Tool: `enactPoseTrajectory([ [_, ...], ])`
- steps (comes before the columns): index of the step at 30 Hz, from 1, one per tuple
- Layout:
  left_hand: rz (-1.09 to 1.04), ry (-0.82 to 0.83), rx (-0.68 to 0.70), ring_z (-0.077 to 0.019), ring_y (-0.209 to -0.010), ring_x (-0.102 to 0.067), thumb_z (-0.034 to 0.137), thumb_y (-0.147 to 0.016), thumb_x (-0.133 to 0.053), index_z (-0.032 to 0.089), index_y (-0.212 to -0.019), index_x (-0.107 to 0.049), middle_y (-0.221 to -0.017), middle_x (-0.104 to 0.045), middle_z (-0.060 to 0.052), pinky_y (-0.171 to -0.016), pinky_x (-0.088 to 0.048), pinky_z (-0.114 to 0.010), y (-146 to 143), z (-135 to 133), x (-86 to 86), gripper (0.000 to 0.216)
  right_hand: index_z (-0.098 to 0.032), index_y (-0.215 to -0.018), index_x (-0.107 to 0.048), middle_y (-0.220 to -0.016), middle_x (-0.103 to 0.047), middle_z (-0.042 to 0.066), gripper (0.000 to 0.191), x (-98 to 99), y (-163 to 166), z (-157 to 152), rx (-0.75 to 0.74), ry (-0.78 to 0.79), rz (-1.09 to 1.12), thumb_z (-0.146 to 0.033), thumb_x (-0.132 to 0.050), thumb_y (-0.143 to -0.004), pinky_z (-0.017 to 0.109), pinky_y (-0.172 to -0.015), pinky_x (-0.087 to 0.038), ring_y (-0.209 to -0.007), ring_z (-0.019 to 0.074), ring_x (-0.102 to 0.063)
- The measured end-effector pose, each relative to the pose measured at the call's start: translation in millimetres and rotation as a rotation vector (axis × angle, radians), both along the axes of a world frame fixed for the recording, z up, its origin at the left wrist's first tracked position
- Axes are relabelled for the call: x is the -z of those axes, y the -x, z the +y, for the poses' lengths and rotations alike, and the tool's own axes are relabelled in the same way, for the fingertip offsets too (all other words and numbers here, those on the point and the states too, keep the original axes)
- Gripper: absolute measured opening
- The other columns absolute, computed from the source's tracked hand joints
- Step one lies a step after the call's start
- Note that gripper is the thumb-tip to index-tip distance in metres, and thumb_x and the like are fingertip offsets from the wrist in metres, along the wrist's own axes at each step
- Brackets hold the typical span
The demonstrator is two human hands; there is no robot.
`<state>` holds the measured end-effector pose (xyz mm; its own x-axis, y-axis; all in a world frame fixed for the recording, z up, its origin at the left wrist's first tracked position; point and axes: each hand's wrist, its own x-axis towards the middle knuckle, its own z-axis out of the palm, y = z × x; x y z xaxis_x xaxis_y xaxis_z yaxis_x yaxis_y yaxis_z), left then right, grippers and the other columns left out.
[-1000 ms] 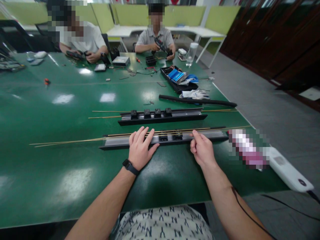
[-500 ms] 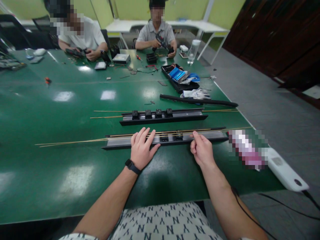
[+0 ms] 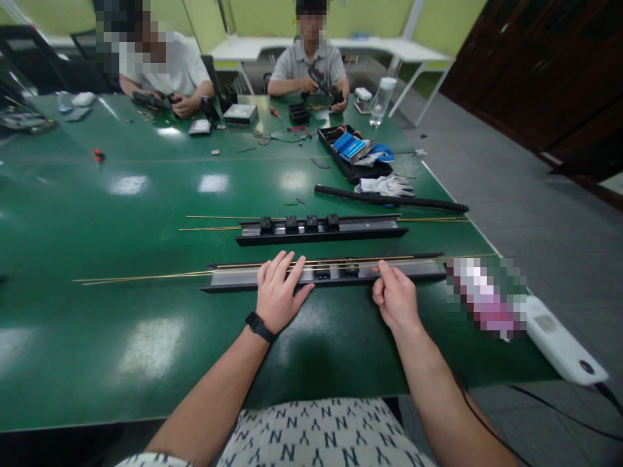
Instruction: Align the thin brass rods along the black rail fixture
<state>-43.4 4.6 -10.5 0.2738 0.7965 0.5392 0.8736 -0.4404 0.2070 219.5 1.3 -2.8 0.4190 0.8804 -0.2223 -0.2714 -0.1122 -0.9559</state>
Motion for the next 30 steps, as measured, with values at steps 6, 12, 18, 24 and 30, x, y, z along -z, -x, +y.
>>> enactPoseTrajectory([
  [6,0.006,-0.004,0.000,-0.0305,-0.142,-0.049,0.048,-0.095,-0.064,0.025,-0.144,-0.057,-0.148,-0.059,-0.012,-0.118,-0.028,-0.048,-0.2,0.1,-1.3,0.055,-0.016,-0.084,-0.067,-0.040,-0.050,-0.006,0.042,-1.4,0.6,0.0,-0.001,-0.004,-0.012,-0.056,-0.079,-0.080,0.016,-0.030,-0.024,-0.029,0.0055,-0.035],
  [12,0.004,0.011,-0.003,-0.0305,-0.143,-0.048,0.049,-0.096,-0.062,0.025,-0.145,-0.057,-0.149,-0.058,-0.012,-0.119,-0.028,-0.048,0.1,-0.2,-0.6,0.055,-0.017,-0.085,-0.067,-0.039,-0.048,-0.006,0.042,-2.6,0.8,-1.0,-0.006,-0.011,-0.029,-0.057,-0.079,-0.081,0.016,-0.031,-0.025,-0.030,0.0054,-0.034],
  [18,-0.002,0.015,-0.001,-0.0306,-0.143,-0.048,0.049,-0.096,-0.063,0.026,-0.145,-0.056,-0.149,-0.058,-0.012,-0.118,-0.028,-0.048,-0.5,0.3,-0.2,0.055,-0.017,-0.085,-0.067,-0.040,-0.049,-0.006,0.041,-1.0,-0.2,-0.7,-0.009,-0.012,-0.019,-0.056,-0.079,-0.082,0.017,-0.031,-0.025,-0.030,0.0062,-0.036],
  [24,0.002,0.009,-0.002,-0.0303,-0.142,-0.049,0.049,-0.096,-0.062,0.025,-0.144,-0.058,-0.148,-0.059,-0.012,-0.118,-0.028,-0.048,-0.9,0.2,-1.8,0.054,-0.017,-0.084,-0.066,-0.039,-0.049,-0.006,0.042,-2.1,0.9,0.1,-0.010,-0.005,-0.020,-0.057,-0.079,-0.081,0.016,-0.030,-0.023,-0.030,0.0056,-0.034],
  [30,-0.005,0.005,0.000,-0.0305,-0.142,-0.049,0.048,-0.095,-0.064,0.025,-0.144,-0.057,-0.148,-0.059,-0.012,-0.119,-0.028,-0.048,-1.0,1.0,-0.3,0.055,-0.017,-0.084,-0.065,-0.039,-0.049,-0.006,0.043,-3.2,1.3,0.5,-0.013,-0.006,-0.016,-0.058,-0.079,-0.079,0.016,-0.030,-0.024,-0.029,0.0056,-0.035],
])
